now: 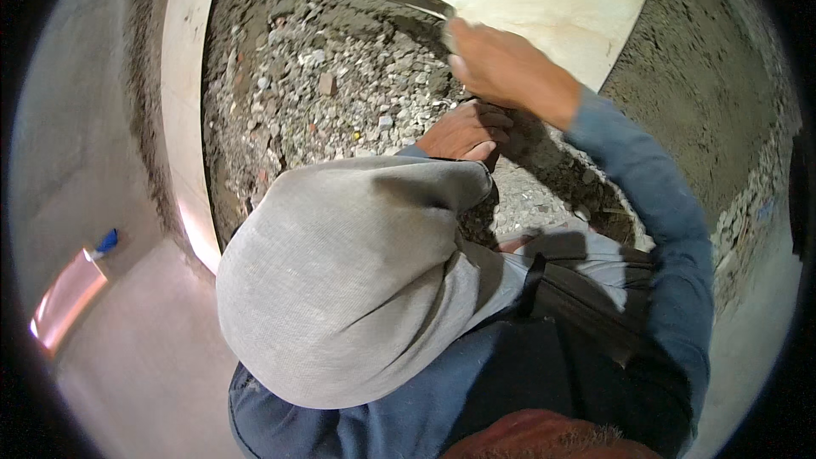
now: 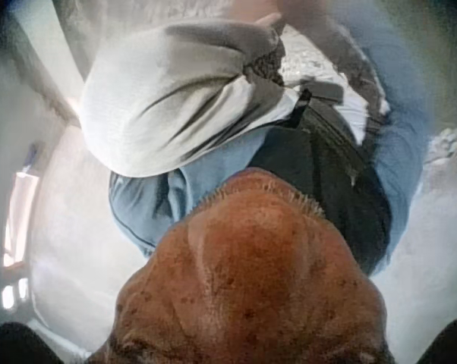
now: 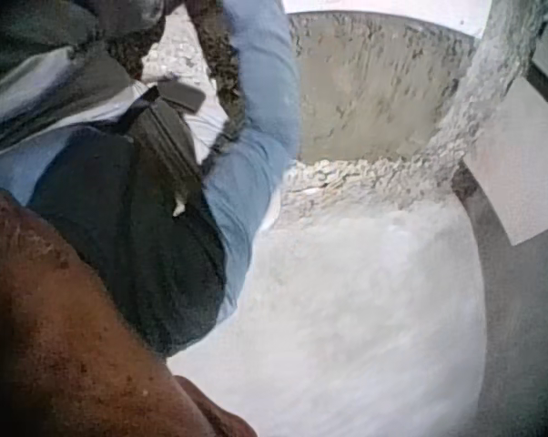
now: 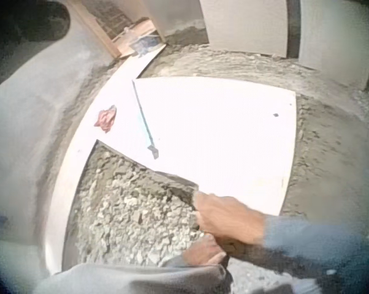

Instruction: The person prepares the floor by spreading mortar with a trowel and then applies mortar to the back of a tile.

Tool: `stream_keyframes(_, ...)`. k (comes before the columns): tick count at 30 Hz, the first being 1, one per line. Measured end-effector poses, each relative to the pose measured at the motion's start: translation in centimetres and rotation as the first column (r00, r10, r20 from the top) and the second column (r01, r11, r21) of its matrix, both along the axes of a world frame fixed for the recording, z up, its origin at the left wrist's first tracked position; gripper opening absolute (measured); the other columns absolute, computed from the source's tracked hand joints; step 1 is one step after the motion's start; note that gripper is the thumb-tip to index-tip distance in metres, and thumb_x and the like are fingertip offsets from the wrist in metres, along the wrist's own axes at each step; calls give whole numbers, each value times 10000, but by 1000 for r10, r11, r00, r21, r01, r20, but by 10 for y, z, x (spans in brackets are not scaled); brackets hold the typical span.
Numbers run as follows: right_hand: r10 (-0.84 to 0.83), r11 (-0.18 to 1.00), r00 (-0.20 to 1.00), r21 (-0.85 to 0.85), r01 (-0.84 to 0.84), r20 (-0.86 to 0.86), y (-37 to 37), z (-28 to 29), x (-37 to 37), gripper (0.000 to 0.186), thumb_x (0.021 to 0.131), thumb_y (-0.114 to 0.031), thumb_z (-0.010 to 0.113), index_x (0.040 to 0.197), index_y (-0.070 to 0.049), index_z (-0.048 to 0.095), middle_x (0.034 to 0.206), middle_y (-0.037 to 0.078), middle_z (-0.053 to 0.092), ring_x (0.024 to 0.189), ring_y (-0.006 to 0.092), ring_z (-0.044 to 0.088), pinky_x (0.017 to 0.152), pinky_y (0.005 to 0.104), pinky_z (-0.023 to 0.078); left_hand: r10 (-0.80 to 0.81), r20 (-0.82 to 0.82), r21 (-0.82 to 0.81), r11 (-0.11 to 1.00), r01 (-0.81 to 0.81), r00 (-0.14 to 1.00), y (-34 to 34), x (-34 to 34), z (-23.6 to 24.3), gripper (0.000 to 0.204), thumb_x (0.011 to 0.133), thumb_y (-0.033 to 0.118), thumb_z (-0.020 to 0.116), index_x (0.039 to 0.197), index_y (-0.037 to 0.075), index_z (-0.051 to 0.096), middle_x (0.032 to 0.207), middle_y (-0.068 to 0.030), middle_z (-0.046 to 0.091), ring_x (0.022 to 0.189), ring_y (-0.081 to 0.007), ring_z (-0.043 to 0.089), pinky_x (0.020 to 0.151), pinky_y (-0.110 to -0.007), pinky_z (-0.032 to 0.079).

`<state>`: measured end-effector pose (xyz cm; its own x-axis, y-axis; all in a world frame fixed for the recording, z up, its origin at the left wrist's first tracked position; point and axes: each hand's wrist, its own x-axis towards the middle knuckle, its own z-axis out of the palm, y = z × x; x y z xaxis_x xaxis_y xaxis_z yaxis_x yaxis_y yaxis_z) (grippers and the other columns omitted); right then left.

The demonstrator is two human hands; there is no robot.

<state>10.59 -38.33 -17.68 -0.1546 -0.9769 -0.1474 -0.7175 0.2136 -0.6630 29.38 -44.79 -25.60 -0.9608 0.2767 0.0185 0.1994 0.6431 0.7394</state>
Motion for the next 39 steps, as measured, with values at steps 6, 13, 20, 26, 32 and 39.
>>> stream_keyframes(6,-122,993,975,-21,120,-187,-103,-6,59,223,864,-29,553,1003,125,632,932,283,688,782,374,718,612,434,601,113,74,-18,994,-112,991,12,6,15,290,837,169,557,1059,64,711,1213,-96,654,1191,-312,541,1080,-457,398)
stream_keyframes(13,-29,996,999,81,32,-42,-38,9,33,279,865,-37,584,1093,124,600,1029,275,682,965,362,697,760,401,597,82,281,-12,997,-82,956,3,10,5,290,850,171,562,1081,67,704,1235,-100,646,1227,-307,526,1101,-458,384)
stream_keyframes(20,-86,875,979,484,-15,186,106,52,-36,329,991,-254,516,1102,55,504,1050,282,626,949,426,641,807,504,507,25,19,23,999,-26,999,4,4,-18,286,876,154,556,1134,99,667,1332,-84,594,1298,-313,485,1146,-489,338)
stream_keyframes(26,-179,828,953,560,12,244,174,58,-42,404,1022,-330,478,1164,48,456,1068,339,602,1008,472,611,847,523,468,10,27,27,1000,-11,1000,3,4,-15,283,913,156,533,1158,97,661,1343,-83,595,1315,-304,481,1170,-493,313)
stream_keyframes(32,-288,920,839,375,109,461,139,-3,1,448,1017,-378,498,1123,57,484,999,311,614,934,435,625,836,491,485,11,14,46,999,-12,1000,2,1,-19,285,899,171,570,1155,90,666,1313,-115,606,1277,-323,506,1162,-484,325)
stream_keyframes(39,-403,905,492,418,86,772,67,-46,25,451,1024,-419,502,1106,23,544,825,79,584,758,150,566,729,349,483,126,44,20,992,-127,991,6,6,-14,266,888,264,563,1002,63,696,993,-136,647,1031,-359,549,911,-491,434)
